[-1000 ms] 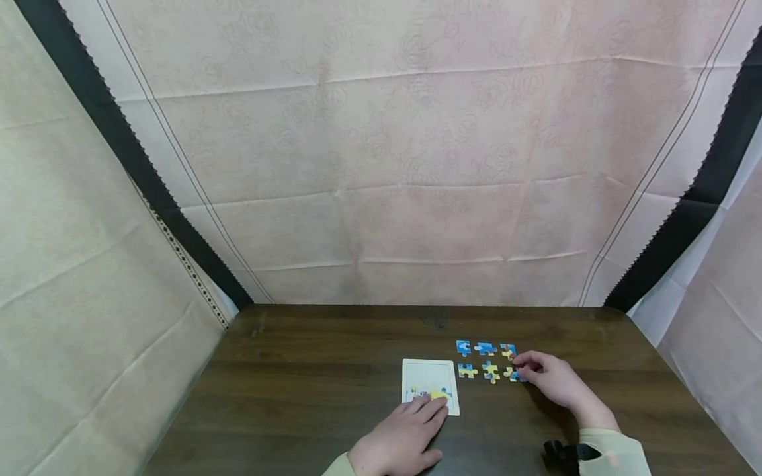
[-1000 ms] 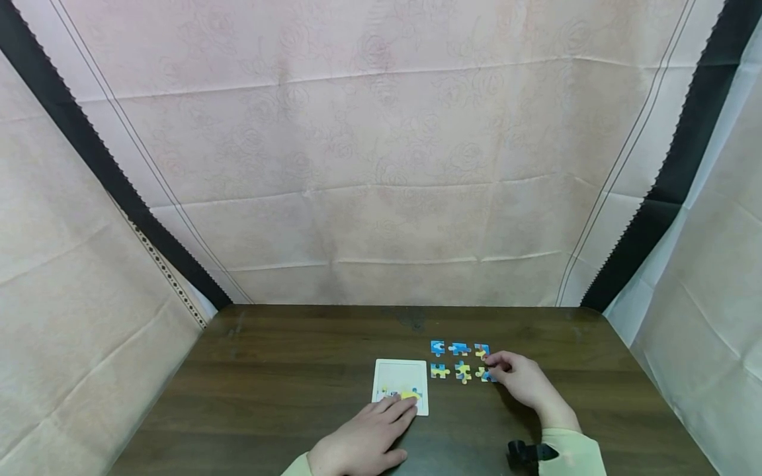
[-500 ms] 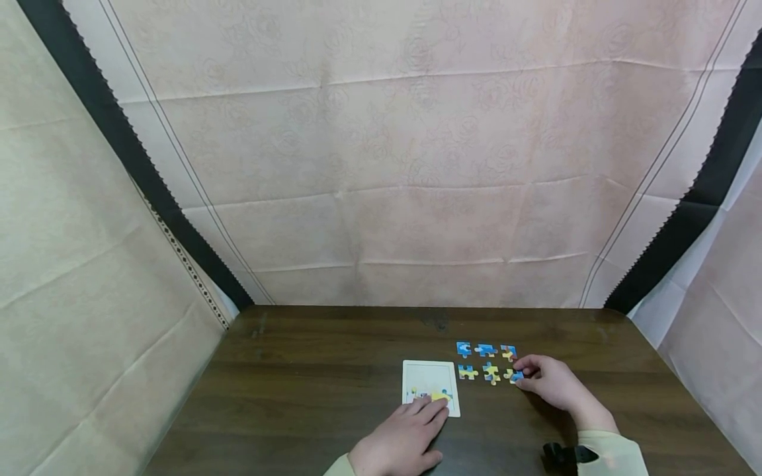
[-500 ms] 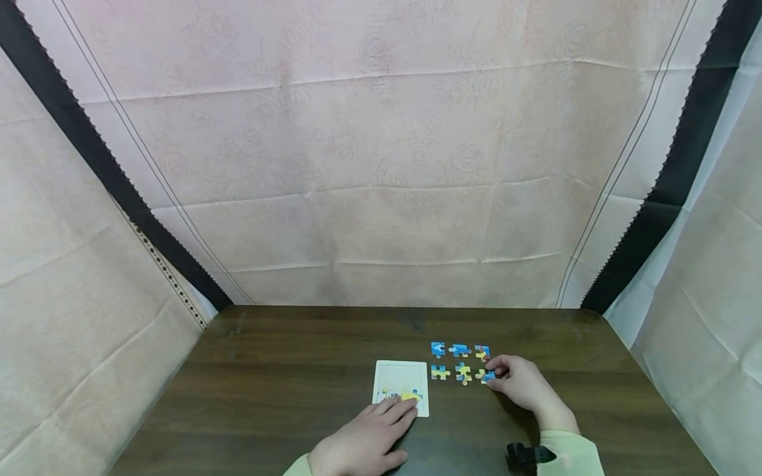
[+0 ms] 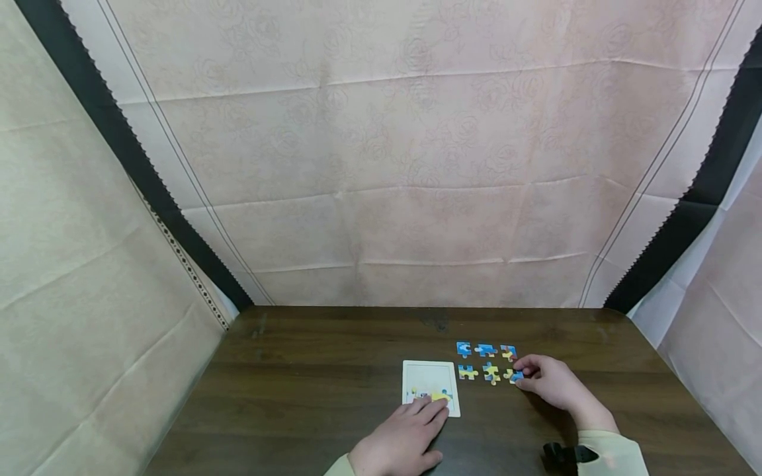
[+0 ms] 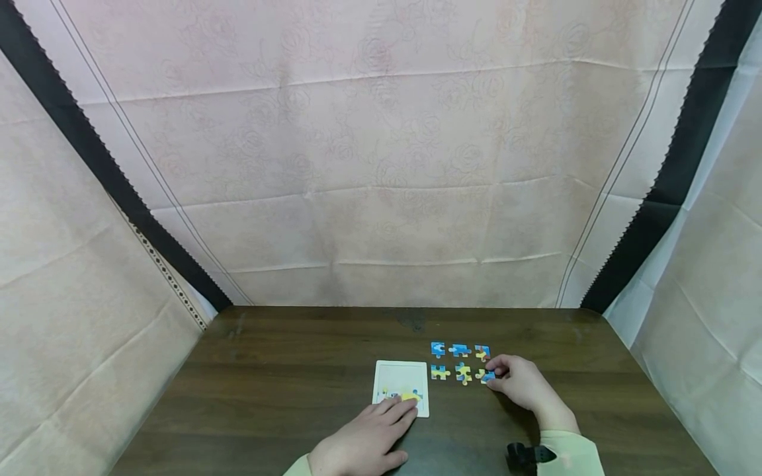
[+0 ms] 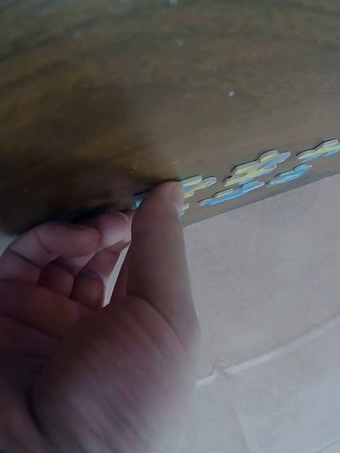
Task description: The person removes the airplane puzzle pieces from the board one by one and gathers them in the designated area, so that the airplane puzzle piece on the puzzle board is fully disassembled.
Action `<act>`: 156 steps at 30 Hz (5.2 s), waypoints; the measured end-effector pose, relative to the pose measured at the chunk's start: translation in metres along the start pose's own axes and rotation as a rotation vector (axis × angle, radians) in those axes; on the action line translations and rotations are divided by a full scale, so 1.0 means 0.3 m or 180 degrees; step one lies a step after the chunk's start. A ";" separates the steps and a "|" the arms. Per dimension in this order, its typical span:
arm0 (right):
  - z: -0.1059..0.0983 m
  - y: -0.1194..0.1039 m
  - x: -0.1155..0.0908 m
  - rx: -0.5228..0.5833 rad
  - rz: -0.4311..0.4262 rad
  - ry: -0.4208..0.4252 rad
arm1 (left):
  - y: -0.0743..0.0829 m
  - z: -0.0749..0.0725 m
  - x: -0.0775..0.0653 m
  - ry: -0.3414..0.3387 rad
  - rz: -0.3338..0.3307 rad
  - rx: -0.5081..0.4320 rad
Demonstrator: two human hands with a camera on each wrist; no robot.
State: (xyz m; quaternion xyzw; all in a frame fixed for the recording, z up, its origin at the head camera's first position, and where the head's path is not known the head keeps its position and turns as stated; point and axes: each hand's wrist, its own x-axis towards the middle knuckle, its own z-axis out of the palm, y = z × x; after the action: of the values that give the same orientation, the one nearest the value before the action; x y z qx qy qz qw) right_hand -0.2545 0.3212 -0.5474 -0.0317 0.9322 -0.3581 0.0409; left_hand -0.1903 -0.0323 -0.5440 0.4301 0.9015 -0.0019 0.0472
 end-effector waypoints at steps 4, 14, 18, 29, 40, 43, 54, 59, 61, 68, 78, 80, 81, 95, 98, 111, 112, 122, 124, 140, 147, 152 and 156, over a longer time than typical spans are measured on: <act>-0.001 0.000 0.003 -0.0017 0.0027 0.0009 | -0.001 -0.001 0.002 -0.0031 -0.0009 -0.0013; -0.006 -0.012 0.000 0.0103 -0.0084 0.0038 | -0.004 0.000 0.002 -0.0076 -0.0012 -0.0089; 0.018 -0.084 0.000 0.0163 -0.0257 0.0125 | -0.004 0.000 0.003 -0.0087 -0.0031 -0.0086; 0.225 -0.285 -0.002 0.0058 -0.1158 -0.0515 | 0.001 0.001 0.000 -0.0004 -0.0030 -0.0061; 0.287 -0.322 -0.008 -0.0141 -0.0996 -0.0433 | -0.003 0.003 0.002 -0.0082 -0.0014 -0.0126; 0.289 -0.326 -0.006 -0.0171 -0.0965 -0.0427 | -0.009 0.007 -0.001 -0.0097 0.0011 -0.0156; 0.284 -0.374 -0.006 -0.0444 -0.0929 -0.0361 | 0.002 0.015 -0.023 0.0004 0.0162 0.0067; 0.313 -0.407 0.021 -0.0460 -0.1139 -0.0334 | 0.005 0.021 -0.032 0.0027 0.0167 0.0145; 0.328 -0.417 0.029 -0.0383 -0.1247 -0.0431 | 0.005 0.022 -0.035 0.0067 0.0205 0.0237; 0.351 -0.434 0.036 -0.0287 -0.1383 -0.0618 | 0.007 0.027 -0.038 0.0302 0.0338 0.0621; 0.373 -0.437 0.030 -0.0182 -0.1377 -0.0678 | -0.027 0.015 -0.035 -0.0292 0.0249 -0.0241; 0.374 -0.439 0.028 -0.0186 -0.1383 -0.0674 | -0.027 0.016 -0.036 -0.0291 0.0250 -0.0233; 0.374 -0.439 0.028 -0.0193 -0.1384 -0.0669 | -0.028 0.017 -0.036 -0.0294 0.0246 -0.0237; 0.384 -0.445 0.035 0.0112 -0.1263 -0.0676 | -0.023 0.011 -0.042 -0.0273 0.0287 -0.0184; 0.389 -0.440 0.039 0.0176 -0.1238 -0.0700 | -0.024 0.012 -0.039 -0.0259 0.0303 -0.0156; 0.380 -0.436 0.040 0.0319 -0.1276 -0.0815 | -0.021 0.018 -0.034 -0.0050 0.0352 0.0150; 0.379 -0.437 0.040 0.0322 -0.1288 -0.0816 | -0.022 0.017 -0.033 -0.0074 0.0343 0.0112; 0.383 -0.430 0.041 0.0363 -0.1359 -0.0864 | -0.029 0.020 -0.034 -0.0171 0.0319 -0.0102; 0.382 -0.429 0.041 0.0376 -0.1348 -0.0867 | -0.029 0.018 -0.034 -0.0171 0.0328 -0.0098; 0.327 -0.414 0.039 0.0565 -0.1060 -0.0879 | -0.021 0.018 -0.031 -0.0284 0.0198 -0.0233; 0.268 -0.364 0.027 0.0401 -0.0941 -0.0470 | -0.014 0.006 -0.029 -0.0325 0.0107 -0.0406; 0.227 -0.305 0.004 0.0402 -0.0829 -0.0323 | -0.002 0.000 -0.043 -0.0229 0.0106 -0.0284; 0.197 -0.261 -0.012 0.0419 -0.0728 -0.0333 | 0.000 0.004 -0.045 -0.0152 0.0098 -0.0156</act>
State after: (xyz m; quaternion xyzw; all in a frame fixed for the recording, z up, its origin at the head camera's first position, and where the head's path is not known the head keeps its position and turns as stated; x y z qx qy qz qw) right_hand -0.2427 0.2242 -0.5383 -0.1536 0.8936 -0.4187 0.0504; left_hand -0.1818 -0.0430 -0.5441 0.4425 0.8932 0.0106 0.0793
